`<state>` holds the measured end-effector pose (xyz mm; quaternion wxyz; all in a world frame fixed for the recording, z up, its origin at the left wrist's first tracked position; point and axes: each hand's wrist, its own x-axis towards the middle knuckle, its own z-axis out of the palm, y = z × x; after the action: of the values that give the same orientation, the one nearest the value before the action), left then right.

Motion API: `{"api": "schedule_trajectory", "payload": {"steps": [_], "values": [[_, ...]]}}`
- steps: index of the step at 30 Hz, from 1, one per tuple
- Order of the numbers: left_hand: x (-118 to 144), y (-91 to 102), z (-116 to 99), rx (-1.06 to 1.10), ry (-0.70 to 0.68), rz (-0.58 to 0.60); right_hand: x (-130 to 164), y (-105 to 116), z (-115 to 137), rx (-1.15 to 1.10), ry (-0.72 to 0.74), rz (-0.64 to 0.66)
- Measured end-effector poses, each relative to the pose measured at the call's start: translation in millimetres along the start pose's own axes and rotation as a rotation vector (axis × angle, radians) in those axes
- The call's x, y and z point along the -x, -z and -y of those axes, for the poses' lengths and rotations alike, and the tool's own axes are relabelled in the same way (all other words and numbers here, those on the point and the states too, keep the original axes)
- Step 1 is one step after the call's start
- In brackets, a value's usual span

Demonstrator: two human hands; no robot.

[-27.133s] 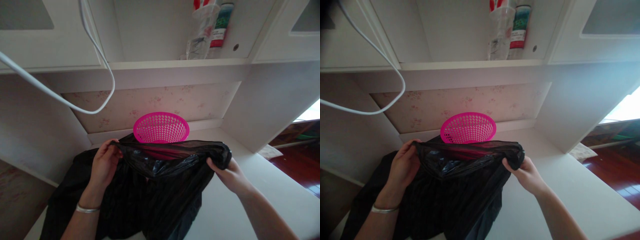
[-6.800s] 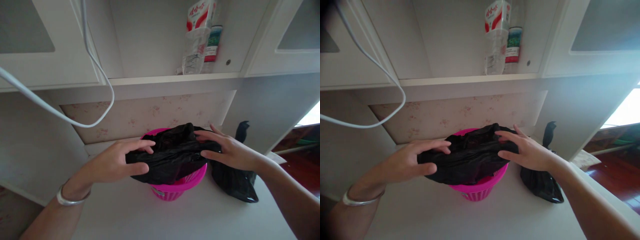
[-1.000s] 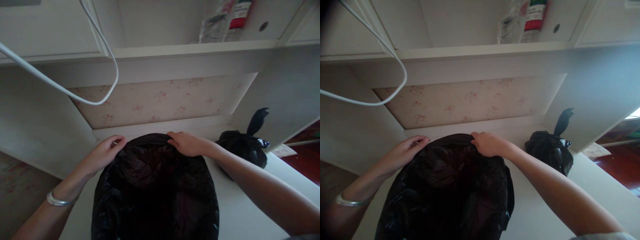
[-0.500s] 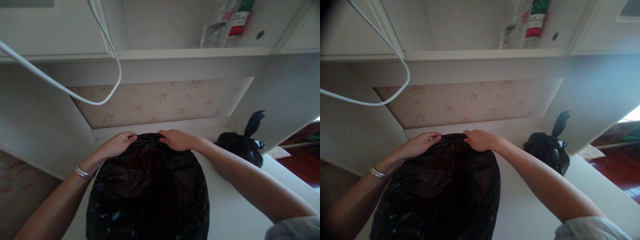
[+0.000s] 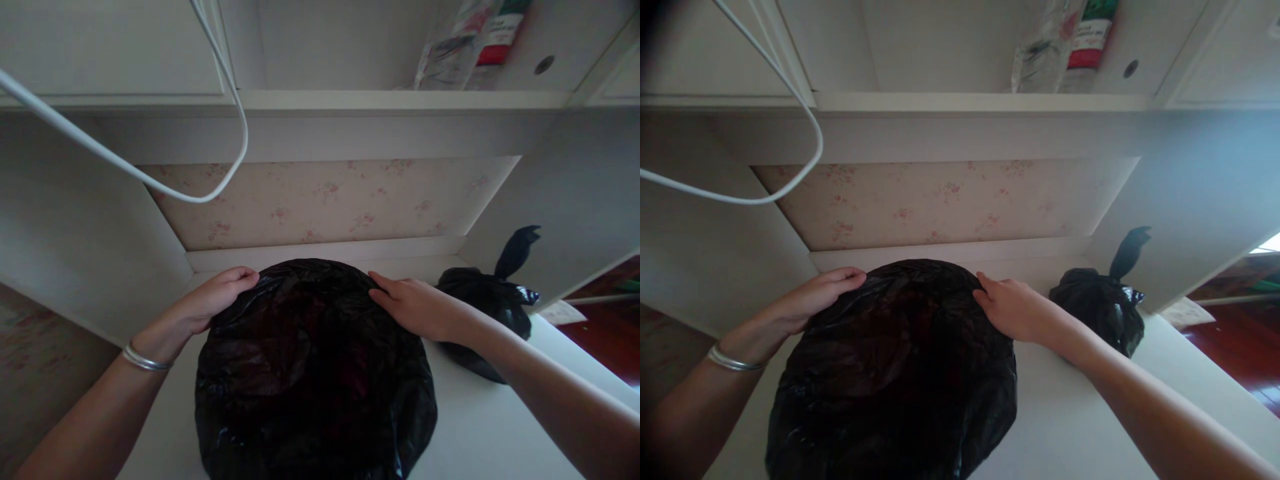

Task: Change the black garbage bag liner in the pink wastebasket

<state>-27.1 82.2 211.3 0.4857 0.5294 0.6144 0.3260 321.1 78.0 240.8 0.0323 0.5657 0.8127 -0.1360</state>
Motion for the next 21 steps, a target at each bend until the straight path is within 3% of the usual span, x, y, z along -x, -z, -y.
{"api": "schedule_trajectory", "payload": {"steps": [4,6,10,13,15,17,21], "values": [[10.1,-1.4,-0.2,0.159,0.065,-0.006,18.4,-1.9,-4.9,-0.136,-0.070,-0.009],[17.4,-6.0,-0.6,0.243,0.098,-0.004,21.1,-10.9,-13.7,-0.325,-0.086,-0.073],[27.8,-14.8,9.6,0.326,0.062,-0.056,16.6,-44.1,-31.8,-1.045,-0.116,-0.200],[30.4,-21.7,28.5,0.357,0.003,-0.241,14.1,-71.8,-32.0,-1.457,-0.147,-0.394],[33.5,-30.7,41.2,0.461,-0.029,-0.384,15.7,-88.2,-25.1,-1.536,-0.144,-0.537],[39.8,-44.6,49.0,0.591,-0.071,-0.438,18.8,-103.0,-16.3,-1.538,-0.130,-0.564],[58.1,-76.4,48.1,0.601,-0.036,-0.294,23.7,-126.9,-2.8,-1.465,-0.259,-0.564]]}}
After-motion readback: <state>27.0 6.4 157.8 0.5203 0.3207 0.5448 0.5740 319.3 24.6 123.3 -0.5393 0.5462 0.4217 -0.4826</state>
